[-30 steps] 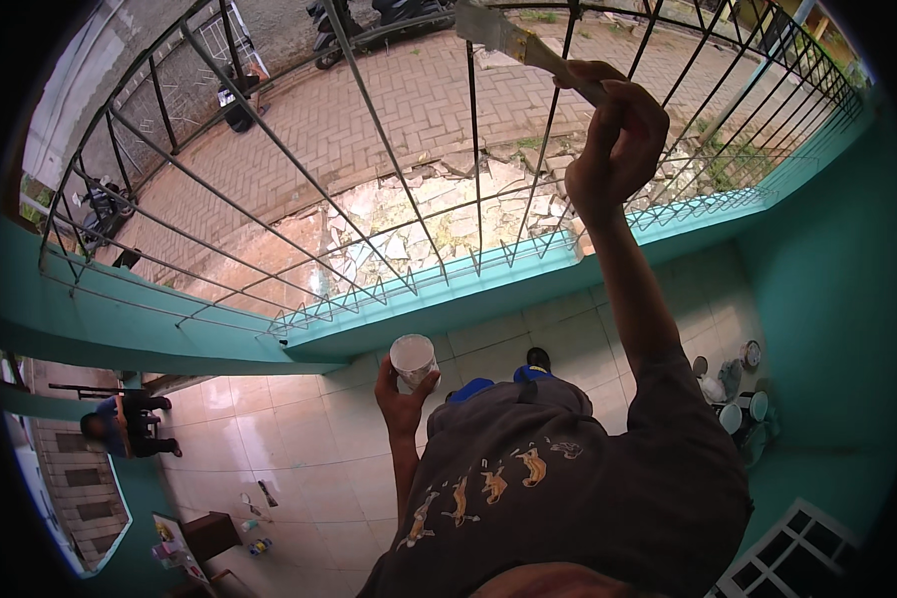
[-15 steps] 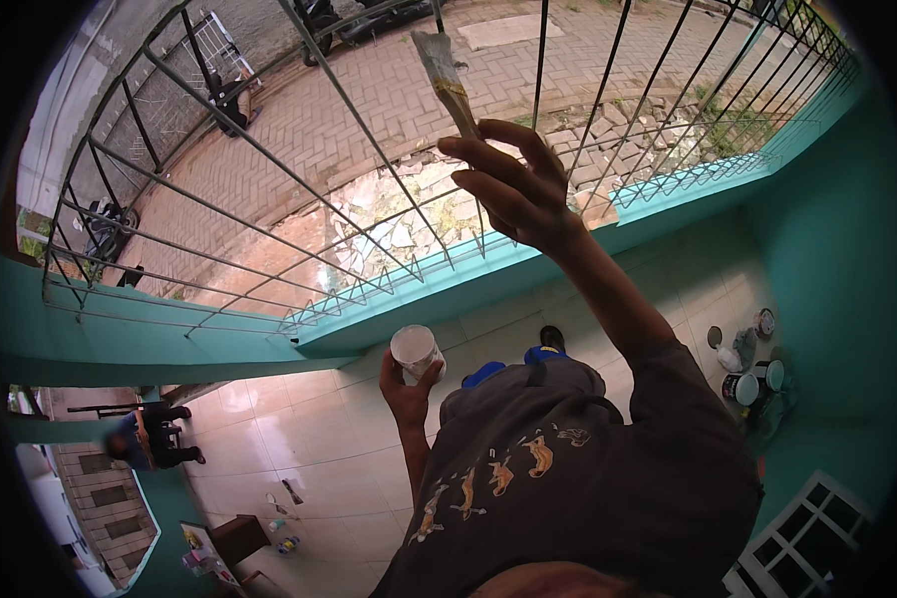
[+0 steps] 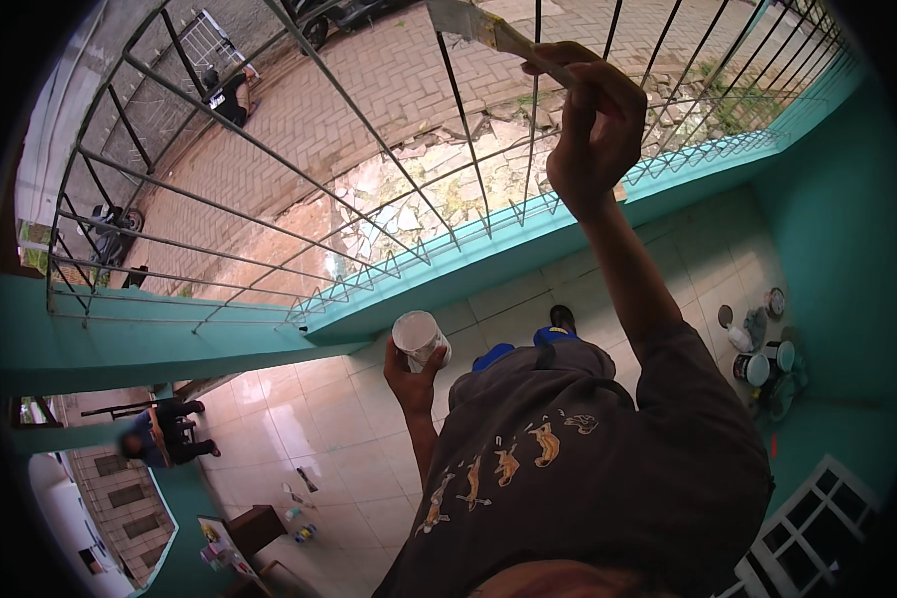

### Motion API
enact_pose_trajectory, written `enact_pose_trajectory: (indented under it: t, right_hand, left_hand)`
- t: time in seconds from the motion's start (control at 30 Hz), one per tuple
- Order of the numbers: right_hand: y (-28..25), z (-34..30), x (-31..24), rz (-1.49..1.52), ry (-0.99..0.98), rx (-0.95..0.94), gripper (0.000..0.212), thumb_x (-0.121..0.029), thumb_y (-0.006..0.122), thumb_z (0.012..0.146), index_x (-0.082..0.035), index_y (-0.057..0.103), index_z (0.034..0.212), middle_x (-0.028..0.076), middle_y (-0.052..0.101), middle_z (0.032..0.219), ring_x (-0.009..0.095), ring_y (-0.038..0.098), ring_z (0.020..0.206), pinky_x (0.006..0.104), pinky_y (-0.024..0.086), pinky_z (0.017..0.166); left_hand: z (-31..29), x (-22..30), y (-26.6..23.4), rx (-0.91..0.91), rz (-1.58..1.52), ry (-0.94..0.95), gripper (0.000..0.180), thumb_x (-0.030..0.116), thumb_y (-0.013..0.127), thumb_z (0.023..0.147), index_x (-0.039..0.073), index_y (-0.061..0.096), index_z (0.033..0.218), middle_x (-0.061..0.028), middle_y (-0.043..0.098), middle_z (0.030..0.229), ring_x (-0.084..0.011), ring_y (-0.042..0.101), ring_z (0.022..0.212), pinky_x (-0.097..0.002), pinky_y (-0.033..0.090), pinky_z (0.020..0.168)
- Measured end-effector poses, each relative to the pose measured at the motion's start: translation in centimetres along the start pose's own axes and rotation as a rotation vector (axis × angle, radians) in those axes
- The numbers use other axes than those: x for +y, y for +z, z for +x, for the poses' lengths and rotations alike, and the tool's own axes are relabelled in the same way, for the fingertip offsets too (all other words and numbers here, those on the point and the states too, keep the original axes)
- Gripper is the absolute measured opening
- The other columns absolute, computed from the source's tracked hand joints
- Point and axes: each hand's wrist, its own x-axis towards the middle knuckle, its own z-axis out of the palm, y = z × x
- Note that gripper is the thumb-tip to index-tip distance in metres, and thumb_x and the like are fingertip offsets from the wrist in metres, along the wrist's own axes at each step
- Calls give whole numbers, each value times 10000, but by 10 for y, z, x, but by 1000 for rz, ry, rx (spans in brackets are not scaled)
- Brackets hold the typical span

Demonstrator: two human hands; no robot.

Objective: The person paints a metal railing on a balcony using a paintbrush and a small container of white paint. They repeatedly dip the brush into the container and apply paint to the vertical bars of the railing.

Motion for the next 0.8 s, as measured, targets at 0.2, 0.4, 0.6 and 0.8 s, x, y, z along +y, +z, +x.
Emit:
enact_pose_trajectory:
  t: [0.2,0.4,0.6,0.8]
  right_hand:
    - [6,5,0,-344,-314,-119,215,-12,664,849,-55,570,1037,128,701,1084,281,668,944,352,552,721]
    - [18,-25,-11,-364,-273,-307,255,-110,716,822,-171,611,1045,-6,690,1156,256,633,992,311,563,655]
    - [16,-15,-11,-452,-322,-265,304,-145,758,775,-188,616,1040,-29,678,1176,250,611,1019,297,564,630]
    - [19,-20,-23,-408,-326,-421,321,-213,769,780,-221,615,1061,-59,663,1158,207,611,1006,292,584,684]
  left_hand:
    - [-1,-8,-2,8,21,-8,657,97,876,682,3,541,1240,-122,627,1175,-249,596,1124,-390,449,1002]
    - [0,-10,-3,7,31,14,663,99,876,683,5,540,1247,-125,627,1181,-249,594,1129,-392,450,1002]
    - [1,-4,-3,-11,18,9,638,92,866,698,7,541,1241,-118,629,1167,-246,599,1115,-379,464,983]
    - [0,-3,0,-10,12,-2,610,105,869,693,11,554,1207,-109,632,1138,-244,598,1103,-386,454,992]
